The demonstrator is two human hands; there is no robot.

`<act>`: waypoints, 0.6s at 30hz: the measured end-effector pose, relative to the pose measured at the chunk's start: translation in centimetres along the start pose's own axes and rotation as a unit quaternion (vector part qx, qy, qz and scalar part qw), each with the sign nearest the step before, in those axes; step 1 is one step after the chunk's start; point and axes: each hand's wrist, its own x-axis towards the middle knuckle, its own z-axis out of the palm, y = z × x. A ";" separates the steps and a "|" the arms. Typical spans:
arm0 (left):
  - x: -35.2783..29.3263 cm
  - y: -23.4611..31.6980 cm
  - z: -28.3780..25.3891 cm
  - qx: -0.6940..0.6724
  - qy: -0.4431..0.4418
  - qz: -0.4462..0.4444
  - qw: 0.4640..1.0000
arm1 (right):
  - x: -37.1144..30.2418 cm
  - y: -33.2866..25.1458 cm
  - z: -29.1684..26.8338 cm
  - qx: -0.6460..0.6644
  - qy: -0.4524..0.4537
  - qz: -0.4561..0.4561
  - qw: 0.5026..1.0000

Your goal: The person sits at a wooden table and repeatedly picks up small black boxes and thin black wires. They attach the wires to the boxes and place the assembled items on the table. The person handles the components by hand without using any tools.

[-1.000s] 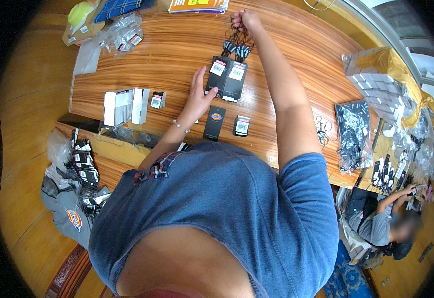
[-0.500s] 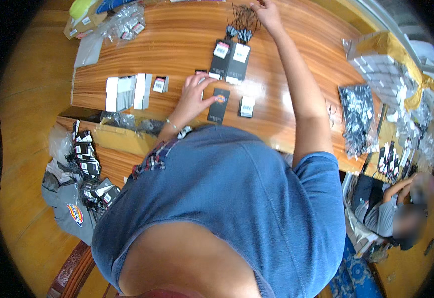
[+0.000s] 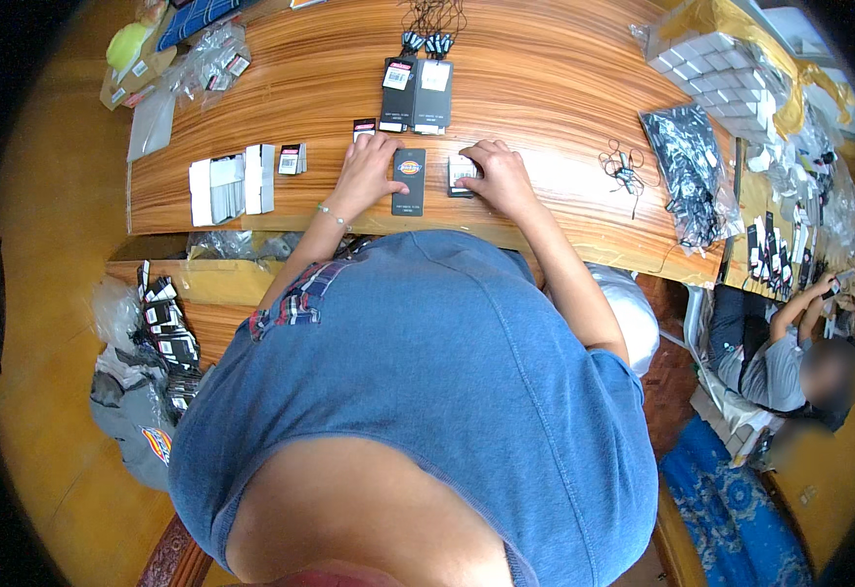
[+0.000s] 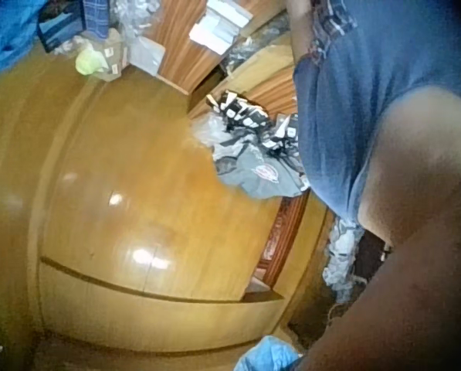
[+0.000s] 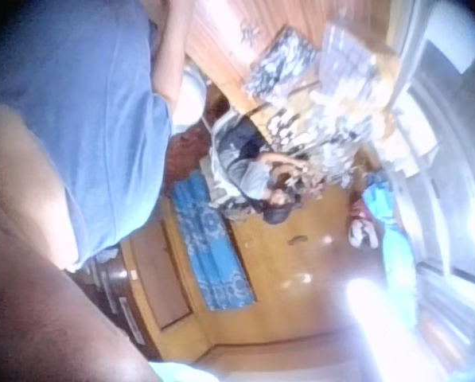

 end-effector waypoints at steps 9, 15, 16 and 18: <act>-0.8 0.2 -0.3 -0.012 0.052 0.040 0.998 | -0.5 -0.4 1.0 0.055 0.091 0.001 0.994; -1.6 -0.3 0.4 -0.013 0.063 0.046 0.997 | -0.5 -0.5 1.7 0.169 0.049 0.116 0.978; -1.6 -0.4 0.4 -0.010 0.055 0.050 0.997 | -0.5 -0.5 1.7 0.171 0.050 0.119 0.977; -1.6 -0.5 0.3 -0.005 0.039 0.061 0.997 | -0.4 -0.5 1.6 0.164 0.050 0.113 0.979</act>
